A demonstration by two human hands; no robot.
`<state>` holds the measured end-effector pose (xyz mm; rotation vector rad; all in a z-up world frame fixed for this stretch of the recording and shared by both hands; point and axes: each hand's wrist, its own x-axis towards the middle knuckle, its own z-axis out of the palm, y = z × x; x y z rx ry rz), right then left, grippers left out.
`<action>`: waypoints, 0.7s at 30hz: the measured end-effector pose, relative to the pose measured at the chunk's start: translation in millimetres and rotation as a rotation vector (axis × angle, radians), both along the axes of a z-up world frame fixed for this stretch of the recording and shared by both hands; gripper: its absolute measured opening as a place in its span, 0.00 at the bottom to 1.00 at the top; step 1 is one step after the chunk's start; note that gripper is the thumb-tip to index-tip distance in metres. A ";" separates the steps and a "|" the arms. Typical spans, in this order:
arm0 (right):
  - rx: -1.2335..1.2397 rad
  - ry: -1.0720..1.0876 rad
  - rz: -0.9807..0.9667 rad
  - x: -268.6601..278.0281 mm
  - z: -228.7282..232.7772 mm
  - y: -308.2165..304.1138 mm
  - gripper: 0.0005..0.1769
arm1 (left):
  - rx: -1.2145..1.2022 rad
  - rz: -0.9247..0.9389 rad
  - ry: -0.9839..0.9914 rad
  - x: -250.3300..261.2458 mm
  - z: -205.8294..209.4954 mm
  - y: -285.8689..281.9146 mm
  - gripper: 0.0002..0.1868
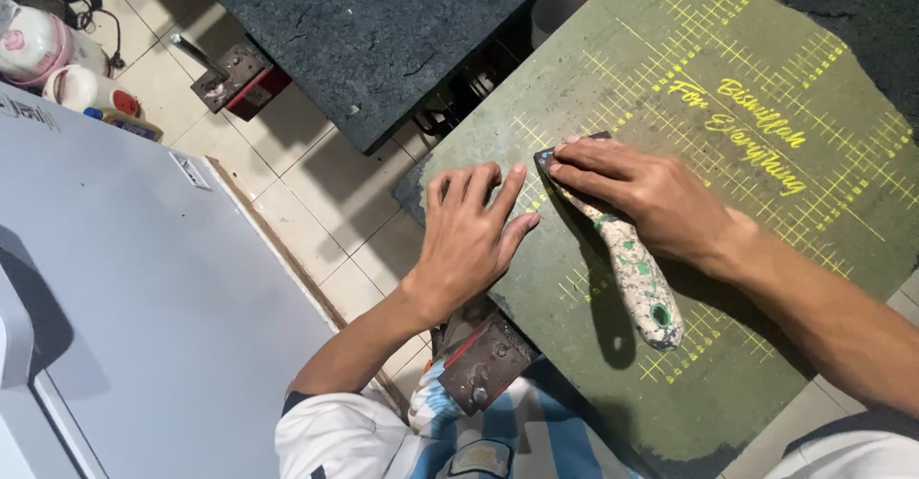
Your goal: Scraping residue off a screen printing board using a hand scraper to prepare it for reuse.
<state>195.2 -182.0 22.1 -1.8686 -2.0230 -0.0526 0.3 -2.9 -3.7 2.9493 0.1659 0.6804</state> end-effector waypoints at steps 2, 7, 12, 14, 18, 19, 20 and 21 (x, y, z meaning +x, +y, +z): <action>-0.005 0.000 -0.004 1.7 0.6 -0.9 0.30 | 0.008 -0.023 -0.037 -0.5 2.2 0.7 0.26; -0.015 -0.001 -0.002 4.8 -0.3 -1.2 0.31 | -0.076 -0.083 -0.143 -0.8 6.8 2.4 0.19; 0.017 0.012 0.006 2.9 -0.7 -0.9 0.27 | 0.067 -0.018 0.007 -0.5 -0.7 2.4 0.30; 0.012 0.012 0.011 3.3 -1.7 -1.6 0.28 | 0.067 -0.026 -0.018 -1.6 5.7 -0.5 0.26; -0.028 0.052 0.063 -3.8 5.2 -0.3 0.29 | -0.032 -0.061 -0.120 -4.5 11.1 -3.0 0.18; -0.030 0.053 0.063 -3.8 4.5 -1.0 0.29 | -0.034 -0.061 -0.119 -4.3 9.6 -3.0 0.18; -0.059 0.057 0.077 -4.4 3.6 -1.6 0.31 | -0.069 -0.045 -0.123 -4.8 8.3 -3.1 0.19; -0.089 0.062 0.091 -5.1 2.5 -2.1 0.34 | -0.105 -0.030 -0.126 -5.6 6.8 -3.1 0.20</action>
